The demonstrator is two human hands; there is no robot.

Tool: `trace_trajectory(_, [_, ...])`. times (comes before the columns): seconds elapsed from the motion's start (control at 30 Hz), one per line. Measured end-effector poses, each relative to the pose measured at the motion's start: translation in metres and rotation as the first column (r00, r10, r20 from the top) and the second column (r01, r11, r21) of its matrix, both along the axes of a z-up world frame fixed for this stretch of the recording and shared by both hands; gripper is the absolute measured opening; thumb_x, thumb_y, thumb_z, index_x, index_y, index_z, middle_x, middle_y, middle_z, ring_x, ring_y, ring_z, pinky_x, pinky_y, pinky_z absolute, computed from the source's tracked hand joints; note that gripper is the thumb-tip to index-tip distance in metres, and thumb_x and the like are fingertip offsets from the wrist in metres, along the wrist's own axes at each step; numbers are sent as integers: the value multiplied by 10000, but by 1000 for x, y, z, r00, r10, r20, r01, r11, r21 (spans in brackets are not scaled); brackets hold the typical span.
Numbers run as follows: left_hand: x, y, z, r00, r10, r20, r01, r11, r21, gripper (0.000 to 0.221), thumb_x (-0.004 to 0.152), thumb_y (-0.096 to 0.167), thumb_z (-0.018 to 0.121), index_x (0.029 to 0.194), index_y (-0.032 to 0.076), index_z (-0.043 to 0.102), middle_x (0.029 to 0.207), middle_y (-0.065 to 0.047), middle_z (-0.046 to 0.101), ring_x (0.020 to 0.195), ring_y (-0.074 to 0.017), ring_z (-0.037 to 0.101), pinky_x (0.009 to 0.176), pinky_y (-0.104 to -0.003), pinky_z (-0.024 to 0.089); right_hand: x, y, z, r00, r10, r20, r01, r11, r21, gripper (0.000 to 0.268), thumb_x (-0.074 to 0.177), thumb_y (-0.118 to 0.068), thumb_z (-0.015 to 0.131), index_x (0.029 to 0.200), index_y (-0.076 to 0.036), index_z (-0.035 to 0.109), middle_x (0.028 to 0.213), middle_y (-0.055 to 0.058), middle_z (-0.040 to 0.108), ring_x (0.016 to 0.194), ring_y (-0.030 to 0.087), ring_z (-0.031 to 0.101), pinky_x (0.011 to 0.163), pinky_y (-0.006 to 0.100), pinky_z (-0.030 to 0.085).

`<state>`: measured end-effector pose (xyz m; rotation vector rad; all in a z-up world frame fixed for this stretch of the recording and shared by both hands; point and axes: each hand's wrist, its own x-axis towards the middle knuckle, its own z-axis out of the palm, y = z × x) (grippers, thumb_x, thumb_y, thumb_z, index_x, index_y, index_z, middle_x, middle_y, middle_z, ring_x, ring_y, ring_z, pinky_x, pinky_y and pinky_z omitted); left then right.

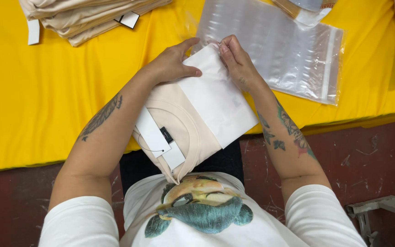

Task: Folding a t-shirt and placing it into a clear plastic bag, including careful adjustment of tags.

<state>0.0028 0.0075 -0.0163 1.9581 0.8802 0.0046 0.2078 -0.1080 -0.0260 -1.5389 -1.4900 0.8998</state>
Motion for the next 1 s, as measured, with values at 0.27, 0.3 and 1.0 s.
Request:
trace_trajectory(0.27, [-8,2,-36,958,246,146,-248,969,-2,606,796,368,838,1281,240,498,1214,-57,607,1096,-215,570,923,-316,444,-14,-25,12,969,73,234,-74,997,-2,128,1063,-241,484,1028,-156,395,1517,121,566,1298,271,617,965,351,458])
trace_trajectory(0.3, [-12,-4,-32,907,377,189,-366,926,-91,441,808,346,850,1083,279,511,1059,-26,573,921,-153,566,820,-285,463,-17,-27,11,942,94,322,-91,996,-25,201,1021,-140,605,1051,-129,407,1530,114,551,1307,329,621,1035,406,500])
trace_trajectory(1.0, [6,3,-72,366,795,485,-743,563,-362,183,880,135,732,1042,187,801,923,100,730,696,-33,518,684,-172,494,74,-15,-61,524,-597,608,-91,670,737,126,929,54,696,895,-67,696,848,72,693,759,251,646,640,346,523])
